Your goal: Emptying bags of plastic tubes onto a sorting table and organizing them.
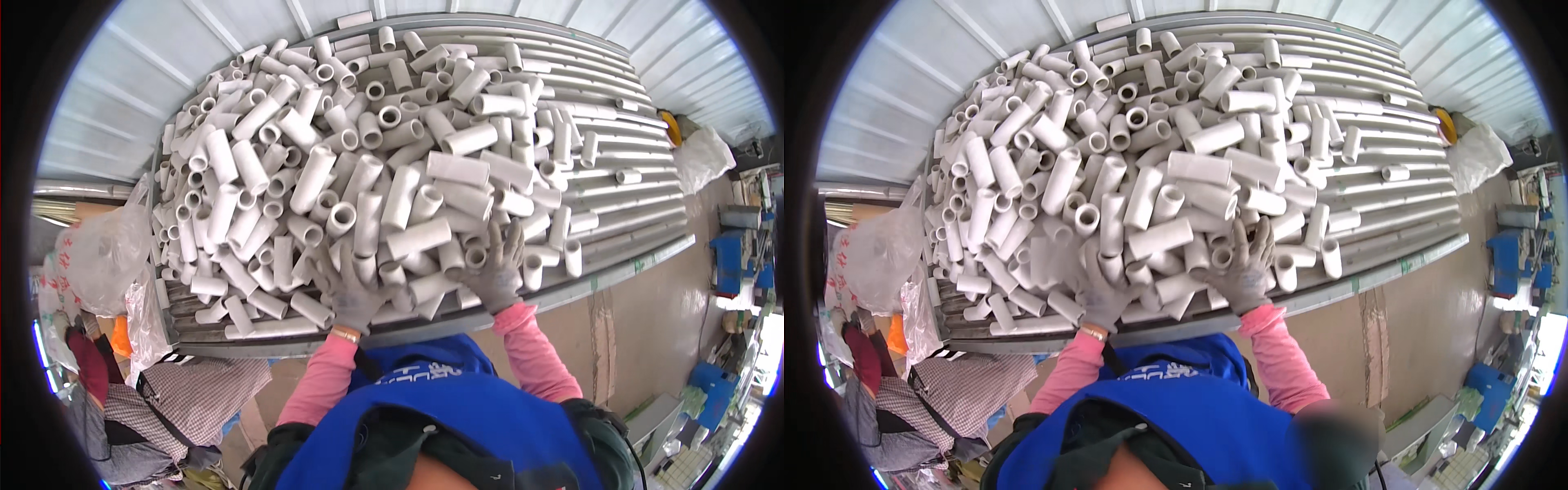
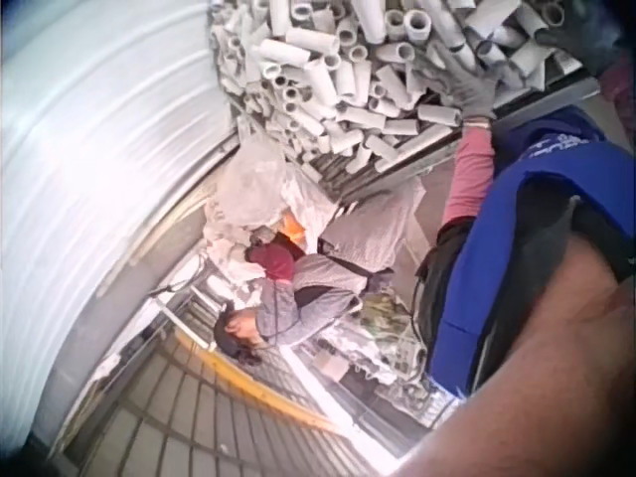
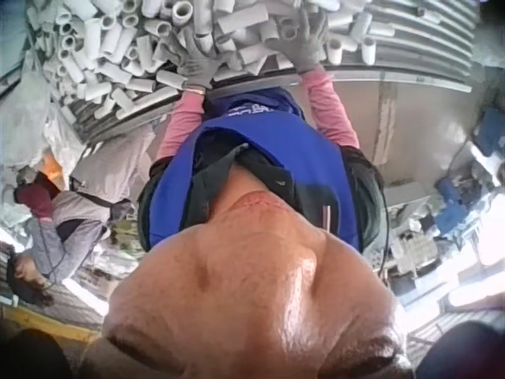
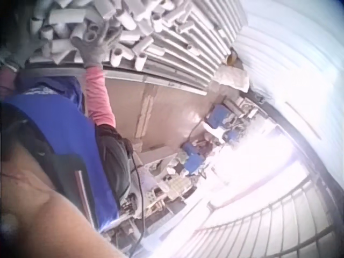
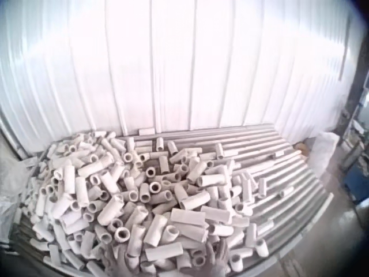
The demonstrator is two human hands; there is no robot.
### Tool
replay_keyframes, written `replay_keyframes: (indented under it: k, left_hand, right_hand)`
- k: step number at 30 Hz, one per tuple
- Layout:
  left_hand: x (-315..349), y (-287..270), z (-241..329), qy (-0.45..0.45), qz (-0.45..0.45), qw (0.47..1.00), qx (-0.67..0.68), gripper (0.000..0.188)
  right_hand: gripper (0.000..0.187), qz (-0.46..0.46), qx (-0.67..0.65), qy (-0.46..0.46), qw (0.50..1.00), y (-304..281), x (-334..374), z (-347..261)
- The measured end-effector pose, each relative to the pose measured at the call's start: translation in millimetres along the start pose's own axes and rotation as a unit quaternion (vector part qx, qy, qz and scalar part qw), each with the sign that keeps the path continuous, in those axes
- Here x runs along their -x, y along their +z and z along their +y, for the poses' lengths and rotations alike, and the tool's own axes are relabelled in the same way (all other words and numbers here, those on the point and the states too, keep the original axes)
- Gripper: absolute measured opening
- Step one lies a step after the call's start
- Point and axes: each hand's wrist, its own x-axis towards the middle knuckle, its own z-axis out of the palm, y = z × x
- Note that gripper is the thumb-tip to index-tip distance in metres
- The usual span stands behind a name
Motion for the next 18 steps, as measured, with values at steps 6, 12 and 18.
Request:
replay_keyframes:
  k: [6, 12, 18]
  left_hand:
    - [-32.8, 18.4, 27.1, 0.007, 0.184, 0.983, 0.005, 0.119]
    - [-58.3, 18.7, 49.5, -0.021, 0.184, 0.982, -0.040, 0.123]
    - [-153.4, 0.8, 89.9, 0.076, 0.258, 0.962, -0.052, 0.068]
  right_hand:
    - [0.114, 0.004, -0.095, -0.100, 0.990, 7.6, -30.7, 5.0]
    - [0.072, 0.110, -0.043, -0.158, 0.980, 10.8, -117.7, 4.5]
    - [0.052, 0.044, 0.135, -0.126, 0.982, 4.5, -179.7, 2.1]
